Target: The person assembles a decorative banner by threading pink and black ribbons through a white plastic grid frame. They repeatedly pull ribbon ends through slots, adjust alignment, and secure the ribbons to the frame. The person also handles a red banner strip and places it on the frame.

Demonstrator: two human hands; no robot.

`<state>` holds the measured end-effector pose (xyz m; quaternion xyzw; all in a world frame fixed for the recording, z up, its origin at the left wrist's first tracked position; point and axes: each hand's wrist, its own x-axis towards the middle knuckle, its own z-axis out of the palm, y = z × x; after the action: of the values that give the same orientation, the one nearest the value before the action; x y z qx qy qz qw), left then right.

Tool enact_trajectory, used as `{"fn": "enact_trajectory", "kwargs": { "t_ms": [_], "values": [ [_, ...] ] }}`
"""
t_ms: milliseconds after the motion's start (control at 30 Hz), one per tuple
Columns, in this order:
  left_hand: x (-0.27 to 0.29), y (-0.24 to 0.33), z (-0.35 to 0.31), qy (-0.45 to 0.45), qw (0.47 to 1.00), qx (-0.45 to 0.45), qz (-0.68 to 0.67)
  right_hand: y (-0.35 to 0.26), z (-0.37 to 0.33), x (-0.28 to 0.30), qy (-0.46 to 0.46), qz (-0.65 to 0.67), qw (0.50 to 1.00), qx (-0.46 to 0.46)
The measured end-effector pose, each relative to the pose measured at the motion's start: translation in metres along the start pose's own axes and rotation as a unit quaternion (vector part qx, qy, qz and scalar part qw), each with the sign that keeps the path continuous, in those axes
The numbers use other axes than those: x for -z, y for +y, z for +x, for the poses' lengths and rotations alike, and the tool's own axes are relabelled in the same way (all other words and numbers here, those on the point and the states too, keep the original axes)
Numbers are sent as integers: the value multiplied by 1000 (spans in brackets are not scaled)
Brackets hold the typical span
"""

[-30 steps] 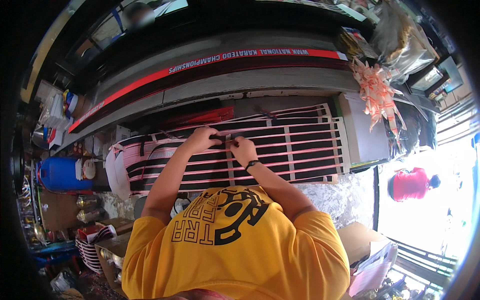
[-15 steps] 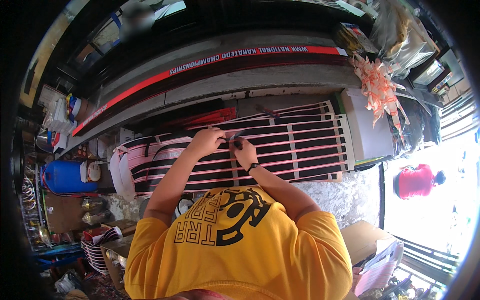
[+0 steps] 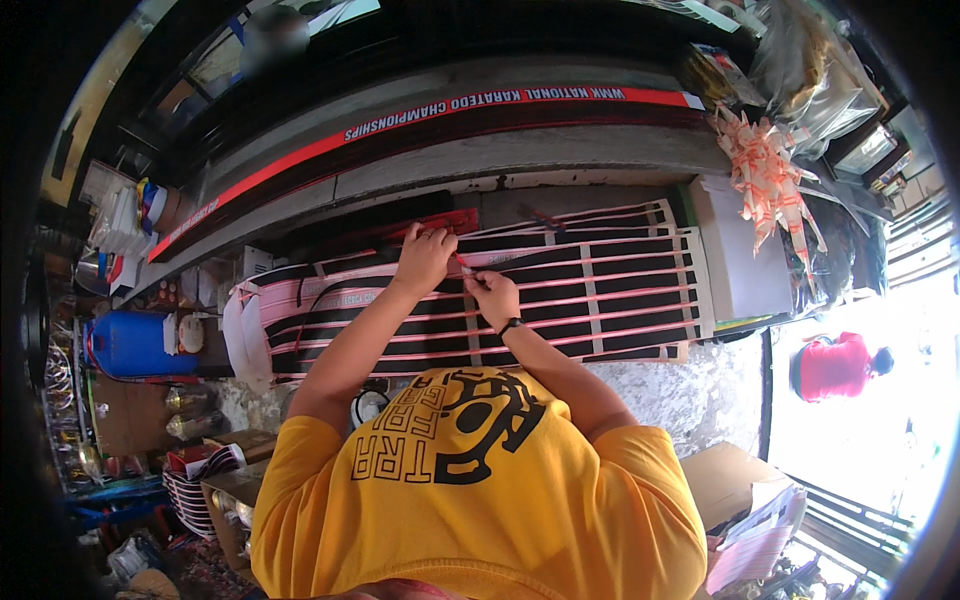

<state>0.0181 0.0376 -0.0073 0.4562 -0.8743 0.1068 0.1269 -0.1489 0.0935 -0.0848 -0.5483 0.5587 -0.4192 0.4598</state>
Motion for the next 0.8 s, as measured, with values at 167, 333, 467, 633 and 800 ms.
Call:
{"fn": "enact_trajectory", "kwargs": {
  "t_ms": [167, 333, 467, 633, 800],
  "values": [
    [-2, 1, 1, 0, 999, 35, 17, -7, -6, 2, 5, 37, 999, -1],
    [17, -23, 10, 1, 996, 88, -7, -14, -15, 7, -12, 6, 999, -45],
    [25, -9, -12, 11, 987, 67, -146, -21, -14, 7, -38, 107, 990, -79],
    [12, 18, -53, -150, 929, 164, -295, -28, -9, 10, -72, 136, 981, -114],
    [-2, 30, -66, -140, 924, 220, -280, -37, 5, 21, -115, 29, 988, -103]
  ]
}}
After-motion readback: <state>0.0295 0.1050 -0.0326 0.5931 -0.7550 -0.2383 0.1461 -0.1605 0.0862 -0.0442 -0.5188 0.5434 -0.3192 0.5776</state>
